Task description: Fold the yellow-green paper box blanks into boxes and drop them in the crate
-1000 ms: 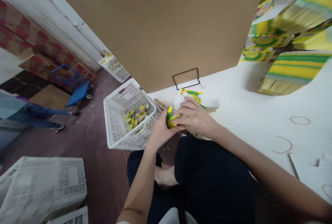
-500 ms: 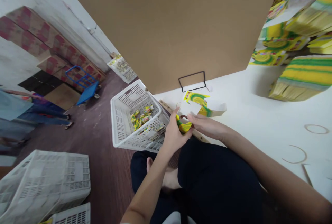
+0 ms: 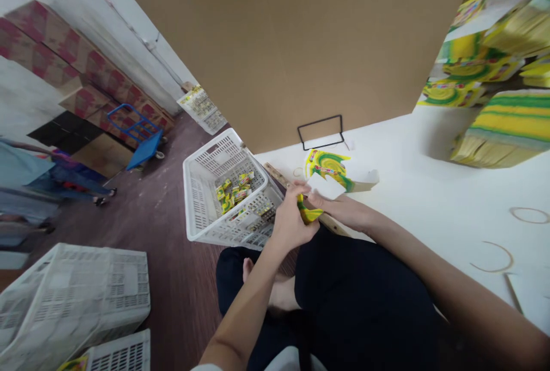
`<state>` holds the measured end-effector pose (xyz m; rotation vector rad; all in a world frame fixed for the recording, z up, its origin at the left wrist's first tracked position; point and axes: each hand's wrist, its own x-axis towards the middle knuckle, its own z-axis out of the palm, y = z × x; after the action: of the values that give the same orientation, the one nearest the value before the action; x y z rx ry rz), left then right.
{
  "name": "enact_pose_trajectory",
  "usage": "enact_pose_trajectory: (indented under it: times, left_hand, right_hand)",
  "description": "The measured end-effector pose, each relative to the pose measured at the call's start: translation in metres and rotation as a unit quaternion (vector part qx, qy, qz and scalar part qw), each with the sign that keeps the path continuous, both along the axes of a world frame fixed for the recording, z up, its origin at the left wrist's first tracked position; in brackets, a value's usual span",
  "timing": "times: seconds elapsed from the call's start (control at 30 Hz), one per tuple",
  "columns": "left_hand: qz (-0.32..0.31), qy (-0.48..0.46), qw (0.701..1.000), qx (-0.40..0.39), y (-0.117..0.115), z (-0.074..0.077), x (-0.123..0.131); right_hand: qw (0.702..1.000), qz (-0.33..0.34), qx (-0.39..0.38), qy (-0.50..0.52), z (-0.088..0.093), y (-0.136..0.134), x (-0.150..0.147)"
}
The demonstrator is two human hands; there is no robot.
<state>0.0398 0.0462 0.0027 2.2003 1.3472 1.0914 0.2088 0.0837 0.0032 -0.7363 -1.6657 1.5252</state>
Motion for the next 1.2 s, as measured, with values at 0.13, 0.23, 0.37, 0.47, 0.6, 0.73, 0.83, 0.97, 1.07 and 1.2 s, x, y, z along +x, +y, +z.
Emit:
enact_pose_trajectory:
  times: [0.13, 0.23, 0.37, 0.47, 0.6, 0.73, 0.83, 0.97, 1.07, 1.2]
  left_hand:
    - [0.038, -0.009, 0.996, -0.075, 0.004, -0.005, 0.002]
    - [0.055, -0.002, 0.998, 0.014, 0.009, -0.014, 0.004]
    - [0.136, -0.025, 0.989, 0.047, 0.009, -0.015, 0.0]
    - [0.143, -0.024, 0.989, 0.024, 0.005, -0.007, -0.009]
    - [0.117, -0.017, 0.993, 0.01, 0.002, 0.006, -0.024]
    - [0.08, 0.002, 0.997, 0.013, 0.007, 0.021, -0.038]
    - [0.075, 0.019, 0.996, 0.047, 0.01, 0.03, -0.04]
    - [0.109, 0.029, 0.988, 0.102, 0.006, 0.025, -0.028]
    - [0.135, 0.02, 0.984, 0.118, 0.002, 0.013, -0.017]
    - [0.151, 0.012, 0.981, 0.119, 0.001, 0.005, -0.014]
  right_hand:
    - [0.988, -0.008, 0.124, -0.086, 0.009, 0.001, 0.0]
    - [0.969, -0.044, 0.219, -0.109, 0.012, 0.003, 0.001]
    - [0.941, -0.167, 0.278, -0.099, 0.012, 0.006, 0.005]
    - [0.929, -0.153, 0.306, -0.139, 0.013, 0.007, 0.007]
    - [0.919, -0.111, 0.316, -0.207, 0.012, 0.008, 0.01]
    - [0.922, -0.094, 0.305, -0.219, 0.009, 0.009, 0.01]
    - [0.934, -0.078, 0.298, -0.183, 0.007, 0.008, 0.008]
    - [0.943, -0.1, 0.29, -0.13, 0.005, 0.009, 0.006]
    - [0.94, -0.107, 0.293, -0.137, 0.005, 0.009, 0.007]
    - [0.926, -0.106, 0.317, -0.173, 0.006, 0.009, 0.009]
